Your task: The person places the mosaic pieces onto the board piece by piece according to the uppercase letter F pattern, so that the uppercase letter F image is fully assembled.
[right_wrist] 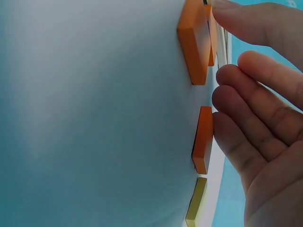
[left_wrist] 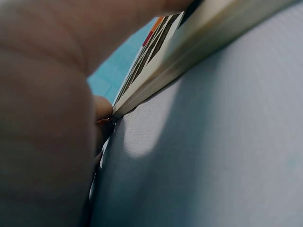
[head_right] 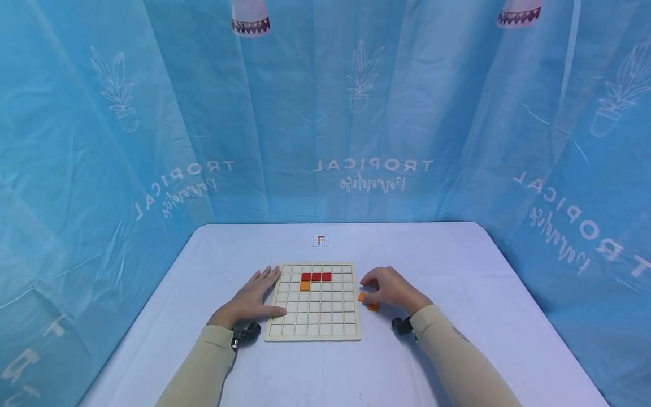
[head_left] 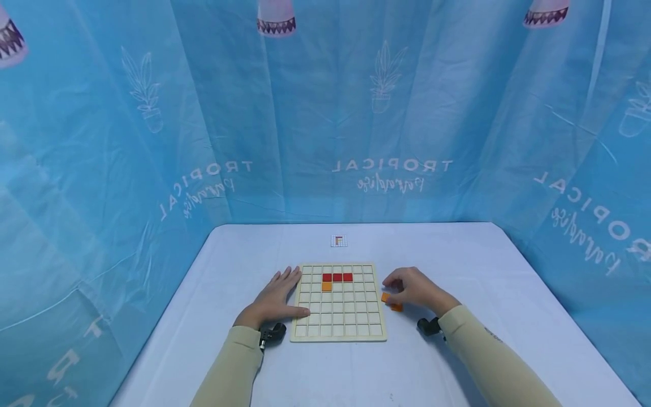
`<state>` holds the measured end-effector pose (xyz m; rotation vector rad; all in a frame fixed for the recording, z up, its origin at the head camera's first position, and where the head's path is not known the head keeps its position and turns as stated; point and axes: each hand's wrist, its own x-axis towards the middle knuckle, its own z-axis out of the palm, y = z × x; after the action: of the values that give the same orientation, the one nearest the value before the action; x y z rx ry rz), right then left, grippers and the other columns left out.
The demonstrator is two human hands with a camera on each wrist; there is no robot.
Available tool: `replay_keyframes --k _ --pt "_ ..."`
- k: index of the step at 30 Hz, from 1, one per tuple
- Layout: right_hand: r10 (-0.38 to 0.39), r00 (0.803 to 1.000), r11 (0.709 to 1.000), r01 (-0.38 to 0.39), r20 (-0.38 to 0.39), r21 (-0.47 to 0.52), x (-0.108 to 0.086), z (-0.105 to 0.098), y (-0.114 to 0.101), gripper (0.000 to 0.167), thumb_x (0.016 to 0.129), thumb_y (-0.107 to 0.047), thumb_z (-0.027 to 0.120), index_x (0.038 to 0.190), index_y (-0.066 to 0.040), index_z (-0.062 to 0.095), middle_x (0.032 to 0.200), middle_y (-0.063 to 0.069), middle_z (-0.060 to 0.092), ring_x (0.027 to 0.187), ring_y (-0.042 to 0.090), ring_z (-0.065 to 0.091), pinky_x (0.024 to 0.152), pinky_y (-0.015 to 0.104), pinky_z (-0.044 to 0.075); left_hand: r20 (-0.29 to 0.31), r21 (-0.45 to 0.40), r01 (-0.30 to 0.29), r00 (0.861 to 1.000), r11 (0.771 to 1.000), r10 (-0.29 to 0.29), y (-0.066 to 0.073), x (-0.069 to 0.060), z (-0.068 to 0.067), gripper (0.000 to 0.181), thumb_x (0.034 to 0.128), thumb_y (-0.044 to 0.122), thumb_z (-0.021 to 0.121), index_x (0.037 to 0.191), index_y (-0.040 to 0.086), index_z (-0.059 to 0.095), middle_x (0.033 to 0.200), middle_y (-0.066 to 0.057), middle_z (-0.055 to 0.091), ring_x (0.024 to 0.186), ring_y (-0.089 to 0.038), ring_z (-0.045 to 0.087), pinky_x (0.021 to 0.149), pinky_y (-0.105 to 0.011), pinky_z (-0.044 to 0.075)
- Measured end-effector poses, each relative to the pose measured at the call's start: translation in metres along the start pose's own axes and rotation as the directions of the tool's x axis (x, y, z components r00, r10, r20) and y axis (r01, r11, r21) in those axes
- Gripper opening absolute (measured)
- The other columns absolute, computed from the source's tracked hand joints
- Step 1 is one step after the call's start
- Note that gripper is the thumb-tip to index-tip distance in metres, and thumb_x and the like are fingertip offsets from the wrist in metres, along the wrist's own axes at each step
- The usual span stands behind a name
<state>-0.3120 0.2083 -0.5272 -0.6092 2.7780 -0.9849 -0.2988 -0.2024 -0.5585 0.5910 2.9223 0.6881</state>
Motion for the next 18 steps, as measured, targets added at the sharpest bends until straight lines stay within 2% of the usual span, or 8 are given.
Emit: replay_keyframes --k 8,15,18 --pt "-0.016 1.000 0.999 0.016 0.011 -0.032 -0.0016 0.0031 -0.0062 0.032 0.079 -0.012 0.095 0.107 -0.010 0.080 0.097 -0.006 0.070 0.087 0.014 0.063 0.081 0.034 0.058 -0.002 -0.006 -0.008 1.000 1.000 0.008 -0.0006 0.0002 -0.0002 0.126 0.0736 0.083 0.071 0.168 0.011 0.027 0.173 -0.003 0.020 0.159 -0.023 0.007 0.127 -0.044 0.006" --pt "-0.054 0.999 0.996 0.054 0.009 -0.076 -0.0012 0.0061 -0.0081 0.027 0.080 -0.008 0.093 0.104 -0.010 0.080 0.095 -0.009 0.070 0.083 0.010 0.062 0.076 0.030 0.058 -0.010 -0.010 -0.015 1.000 1.000 0.014 -0.0018 -0.0002 0.0009 0.127 0.0730 0.084 0.071 0.168 0.010 0.029 0.173 -0.003 0.021 0.159 -0.024 0.008 0.127 -0.044 0.007" --pt "-0.040 0.999 0.996 0.041 0.009 -0.081 -0.0011 0.0062 -0.0088 0.025 0.082 -0.005 0.091 0.103 -0.012 0.081 0.094 -0.011 0.070 0.081 0.009 0.062 0.075 0.028 0.058 -0.012 -0.008 -0.012 1.000 1.000 0.012 -0.0015 0.0001 0.0007 0.127 0.0726 0.085 0.070 0.168 0.011 0.029 0.173 -0.002 0.021 0.159 -0.023 0.008 0.127 -0.044 0.007"
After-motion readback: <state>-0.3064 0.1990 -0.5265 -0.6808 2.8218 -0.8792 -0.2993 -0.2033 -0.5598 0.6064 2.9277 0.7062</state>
